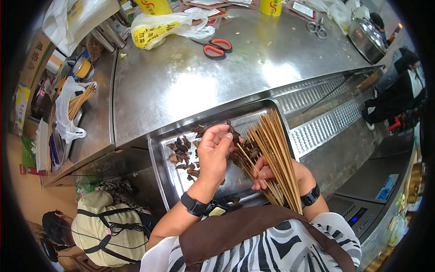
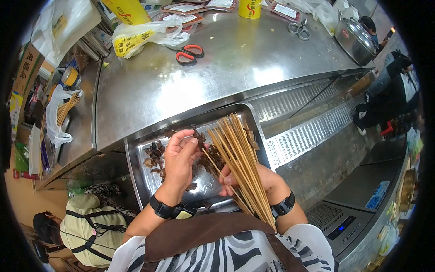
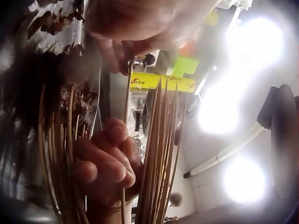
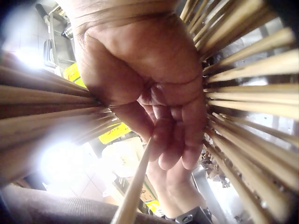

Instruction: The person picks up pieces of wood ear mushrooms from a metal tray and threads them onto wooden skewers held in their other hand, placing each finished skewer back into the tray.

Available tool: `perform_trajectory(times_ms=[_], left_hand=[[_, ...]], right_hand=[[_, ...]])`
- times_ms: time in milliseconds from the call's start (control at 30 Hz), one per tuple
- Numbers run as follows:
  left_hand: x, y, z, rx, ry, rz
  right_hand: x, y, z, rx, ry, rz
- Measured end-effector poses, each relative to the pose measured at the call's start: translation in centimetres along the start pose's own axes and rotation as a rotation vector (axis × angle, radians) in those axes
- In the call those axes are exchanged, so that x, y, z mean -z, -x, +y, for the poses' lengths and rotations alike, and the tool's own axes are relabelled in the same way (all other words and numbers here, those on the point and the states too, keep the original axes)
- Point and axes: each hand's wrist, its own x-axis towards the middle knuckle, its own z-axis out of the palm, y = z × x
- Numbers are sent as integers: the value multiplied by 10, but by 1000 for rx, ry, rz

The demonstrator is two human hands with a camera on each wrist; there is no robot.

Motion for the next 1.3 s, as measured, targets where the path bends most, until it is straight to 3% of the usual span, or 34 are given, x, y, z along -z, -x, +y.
perform_trajectory(times_ms=[467,967,1300], left_hand=[[6,-1,-4,125,87,14],[7,4,-18,133,246,0],[9,7,-16,166,184,-41]], right_hand=[[-1,0,-1,-4,-2,7],[-3,0,-1,16,-19,33],[-6,0,-2,46,-30,39]])
